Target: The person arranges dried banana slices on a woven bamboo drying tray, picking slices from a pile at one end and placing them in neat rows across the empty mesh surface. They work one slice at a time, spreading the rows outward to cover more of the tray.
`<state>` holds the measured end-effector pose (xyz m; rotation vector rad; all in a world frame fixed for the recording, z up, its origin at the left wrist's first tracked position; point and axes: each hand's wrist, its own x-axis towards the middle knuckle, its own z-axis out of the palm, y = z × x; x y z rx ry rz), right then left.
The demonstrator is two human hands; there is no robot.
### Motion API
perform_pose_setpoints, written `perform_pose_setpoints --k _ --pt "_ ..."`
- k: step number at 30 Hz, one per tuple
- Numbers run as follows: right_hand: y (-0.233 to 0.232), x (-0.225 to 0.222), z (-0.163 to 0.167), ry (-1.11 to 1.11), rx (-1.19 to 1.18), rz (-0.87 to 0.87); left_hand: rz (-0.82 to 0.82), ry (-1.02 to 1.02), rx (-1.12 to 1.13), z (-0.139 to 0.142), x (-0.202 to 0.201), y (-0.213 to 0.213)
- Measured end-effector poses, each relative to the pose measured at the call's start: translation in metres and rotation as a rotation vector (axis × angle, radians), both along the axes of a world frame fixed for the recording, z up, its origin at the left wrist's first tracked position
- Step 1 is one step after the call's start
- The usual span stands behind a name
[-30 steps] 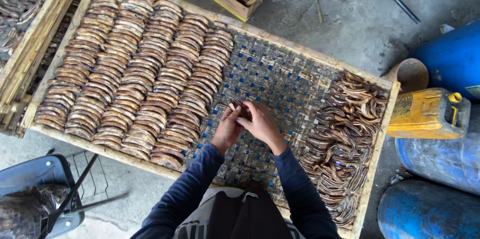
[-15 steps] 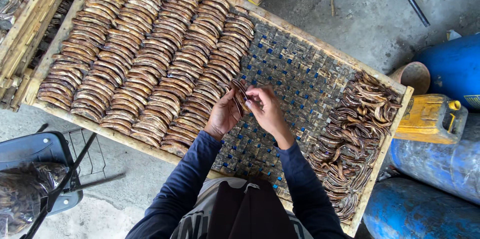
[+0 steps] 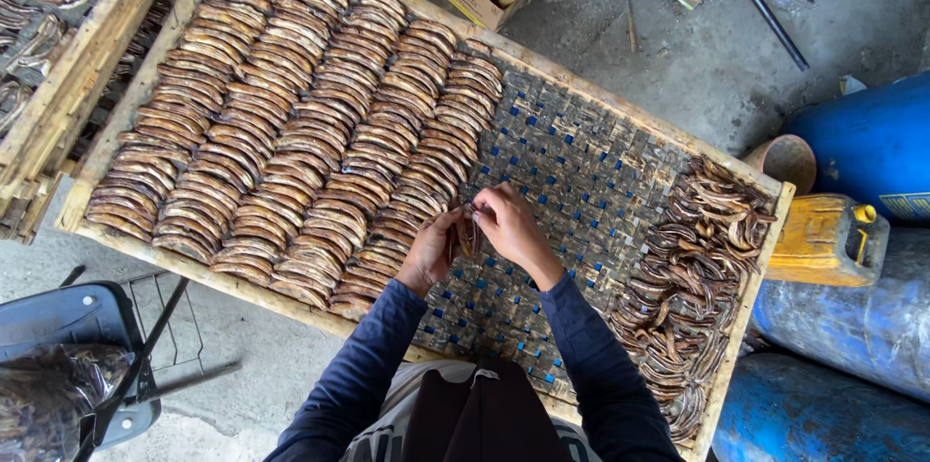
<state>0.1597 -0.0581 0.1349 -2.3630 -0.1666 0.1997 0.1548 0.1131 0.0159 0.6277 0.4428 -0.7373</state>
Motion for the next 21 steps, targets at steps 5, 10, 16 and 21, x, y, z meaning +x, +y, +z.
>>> perform_pose_setpoints --k 5,10,16,21 --pt "0.012 0.031 -0.003 0.396 0.576 -0.235 0.097 -0.025 -0.026 0.015 0.023 0.028" --pt "0.005 0.107 -0.001 0.173 0.591 -0.304 0.242 -0.022 0.108 0.030 0.046 0.080" --pt "-0.010 0.223 -0.028 -0.189 0.008 -0.409 0.341 -0.110 0.218 0.037 0.042 0.152" --pt "-0.018 0.276 -0.050 -0.399 0.036 -0.301 0.375 -0.122 0.380 0.045 0.024 0.203"
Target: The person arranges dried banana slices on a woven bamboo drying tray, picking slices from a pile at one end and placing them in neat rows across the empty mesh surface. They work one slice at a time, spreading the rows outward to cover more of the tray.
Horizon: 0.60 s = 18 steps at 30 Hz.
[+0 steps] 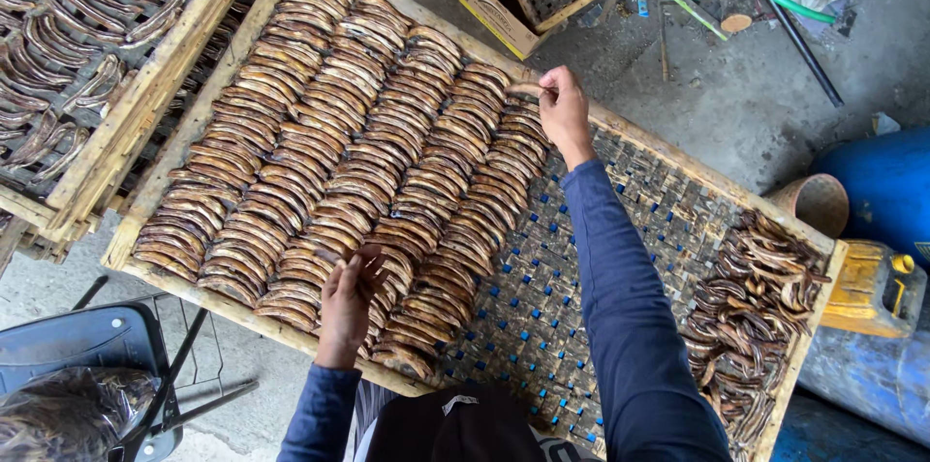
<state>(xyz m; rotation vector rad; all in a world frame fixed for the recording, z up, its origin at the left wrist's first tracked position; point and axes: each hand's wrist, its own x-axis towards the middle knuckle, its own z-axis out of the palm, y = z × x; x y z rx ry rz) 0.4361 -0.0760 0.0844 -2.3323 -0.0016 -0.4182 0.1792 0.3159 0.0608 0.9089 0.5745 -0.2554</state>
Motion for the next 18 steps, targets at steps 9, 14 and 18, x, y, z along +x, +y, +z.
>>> perform_pose_setpoints --k 9,14,18 --pt "-0.008 0.000 -0.023 -0.070 -0.169 0.030 0.064 0.003 0.035 -0.013 -0.019 0.013" --pt "-0.009 -0.005 -0.021 -0.054 -0.206 0.062 0.096 0.024 0.035 -0.012 -0.015 0.003" --pt "-0.012 -0.010 -0.026 -0.078 -0.075 -0.100 0.094 0.025 0.053 -0.006 -0.014 -0.002"
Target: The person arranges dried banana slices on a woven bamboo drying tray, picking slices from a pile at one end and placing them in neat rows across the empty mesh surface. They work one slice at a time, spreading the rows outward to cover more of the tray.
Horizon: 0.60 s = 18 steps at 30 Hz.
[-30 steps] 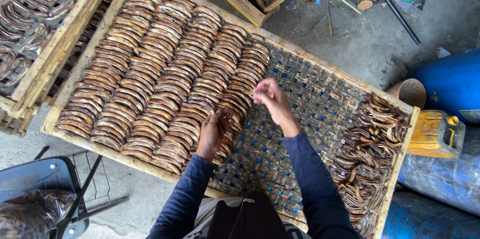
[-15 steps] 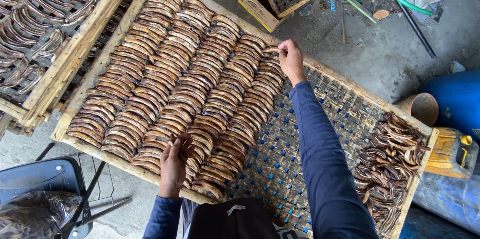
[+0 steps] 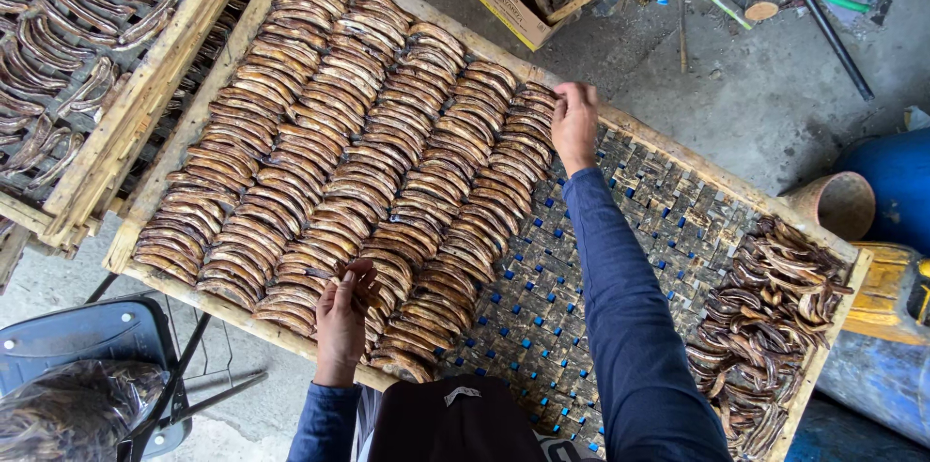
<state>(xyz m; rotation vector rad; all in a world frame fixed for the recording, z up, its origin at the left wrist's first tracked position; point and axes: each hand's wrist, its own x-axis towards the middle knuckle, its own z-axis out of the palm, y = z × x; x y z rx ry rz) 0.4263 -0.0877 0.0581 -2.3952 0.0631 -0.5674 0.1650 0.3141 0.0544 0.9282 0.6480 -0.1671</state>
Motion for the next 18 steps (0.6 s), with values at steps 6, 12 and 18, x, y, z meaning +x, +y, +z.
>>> perform_pose_setpoints --k 6,12,18 --pt "-0.009 -0.008 -0.008 0.086 -0.226 -0.078 -0.008 0.012 0.023 -0.002 -0.003 -0.005" --pt "-0.012 -0.012 -0.004 0.004 -0.017 -0.052 -0.055 0.022 0.015 -0.005 -0.011 -0.012" --pt "-0.003 -0.064 0.004 0.025 0.163 -0.124 -0.135 -0.103 -0.235 0.010 -0.015 -0.021"
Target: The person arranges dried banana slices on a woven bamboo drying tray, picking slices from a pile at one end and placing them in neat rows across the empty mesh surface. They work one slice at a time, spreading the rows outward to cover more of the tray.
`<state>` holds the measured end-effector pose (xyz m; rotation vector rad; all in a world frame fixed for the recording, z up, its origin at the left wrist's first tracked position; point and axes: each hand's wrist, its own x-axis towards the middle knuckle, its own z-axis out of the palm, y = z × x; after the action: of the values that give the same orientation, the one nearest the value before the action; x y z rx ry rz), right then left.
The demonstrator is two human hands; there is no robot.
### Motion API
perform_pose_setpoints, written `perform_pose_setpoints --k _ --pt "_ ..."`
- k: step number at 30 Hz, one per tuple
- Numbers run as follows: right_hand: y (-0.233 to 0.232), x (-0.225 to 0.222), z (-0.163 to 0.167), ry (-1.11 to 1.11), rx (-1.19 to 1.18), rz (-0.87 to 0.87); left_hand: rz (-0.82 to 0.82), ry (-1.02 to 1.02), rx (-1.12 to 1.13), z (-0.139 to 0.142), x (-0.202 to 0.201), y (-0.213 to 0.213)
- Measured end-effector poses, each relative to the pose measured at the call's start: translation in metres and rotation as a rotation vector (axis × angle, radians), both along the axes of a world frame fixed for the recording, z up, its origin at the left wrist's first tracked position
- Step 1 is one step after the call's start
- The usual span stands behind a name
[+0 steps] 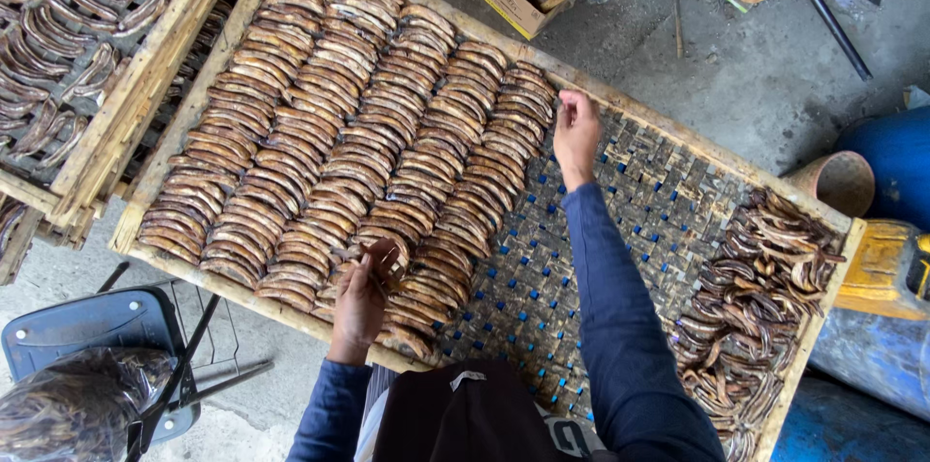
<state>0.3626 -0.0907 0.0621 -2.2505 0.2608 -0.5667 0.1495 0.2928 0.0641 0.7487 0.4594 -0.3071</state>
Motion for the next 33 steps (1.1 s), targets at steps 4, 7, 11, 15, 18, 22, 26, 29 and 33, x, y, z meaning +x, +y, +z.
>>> perform_pose_setpoints --k 4,7,11,15,18,22,26,29,33 --pt "0.043 -0.105 0.014 0.187 0.188 0.186 -0.134 0.015 -0.185 0.014 0.006 -0.018" --pt "0.088 -0.191 0.030 0.311 0.336 0.422 -0.211 0.020 -0.281 0.025 0.008 -0.037" --pt "0.137 -0.253 0.046 0.186 0.345 0.557 -0.317 -0.018 -0.281 0.037 -0.007 -0.056" --pt "0.147 -0.278 0.061 0.166 0.422 0.474 -0.468 -0.056 -0.308 0.035 -0.038 -0.072" --pt "0.132 -0.284 0.066 0.232 0.515 0.538 -0.548 -0.147 -0.251 0.026 -0.067 -0.079" --pt "0.109 -0.307 0.062 0.291 0.181 0.597 -0.688 -0.103 -0.099 0.009 -0.093 -0.078" --pt "0.106 -0.350 0.049 0.284 0.451 0.626 -0.725 -0.041 0.049 0.001 -0.120 -0.073" --pt "0.106 -0.376 0.041 0.300 0.373 0.667 -0.744 -0.007 0.081 -0.001 -0.142 -0.068" --pt "0.113 -0.404 0.025 0.267 0.198 0.639 -0.727 -0.067 0.245 -0.012 -0.171 -0.047"
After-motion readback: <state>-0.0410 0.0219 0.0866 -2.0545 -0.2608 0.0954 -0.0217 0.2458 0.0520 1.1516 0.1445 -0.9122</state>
